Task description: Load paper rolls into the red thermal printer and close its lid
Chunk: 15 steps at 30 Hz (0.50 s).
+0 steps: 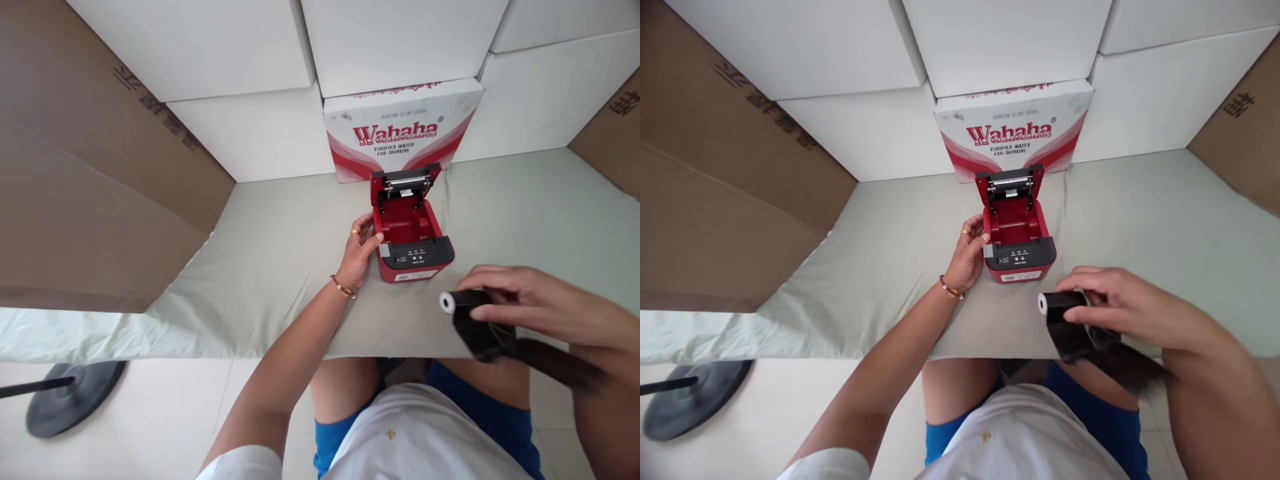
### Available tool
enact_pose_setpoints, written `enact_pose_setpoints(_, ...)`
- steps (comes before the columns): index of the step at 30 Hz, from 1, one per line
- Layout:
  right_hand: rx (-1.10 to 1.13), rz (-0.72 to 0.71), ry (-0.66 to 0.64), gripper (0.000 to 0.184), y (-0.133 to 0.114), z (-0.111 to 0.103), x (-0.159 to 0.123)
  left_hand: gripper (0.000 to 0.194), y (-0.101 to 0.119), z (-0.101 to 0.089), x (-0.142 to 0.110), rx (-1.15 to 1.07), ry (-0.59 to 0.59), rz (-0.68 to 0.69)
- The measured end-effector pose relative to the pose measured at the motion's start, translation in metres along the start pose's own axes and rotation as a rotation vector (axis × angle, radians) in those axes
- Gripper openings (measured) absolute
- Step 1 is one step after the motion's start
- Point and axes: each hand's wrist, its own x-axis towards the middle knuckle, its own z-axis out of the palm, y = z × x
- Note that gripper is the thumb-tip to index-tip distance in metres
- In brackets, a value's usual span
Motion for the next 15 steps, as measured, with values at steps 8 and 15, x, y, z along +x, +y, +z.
enact_pose_setpoints(8, 0.027, 0.217, 0.204, 0.033, 0.011, 0.042, -0.007, 0.067, 0.000, -0.001, 0.000, 0.013, -0.007, -0.010)
enact_pose_setpoints(15, -0.256, 0.355, 0.213, 0.029, 0.061, 0.009, -0.037, 0.064, -0.001, -0.001, 0.000, 0.031, -0.017, 0.005)
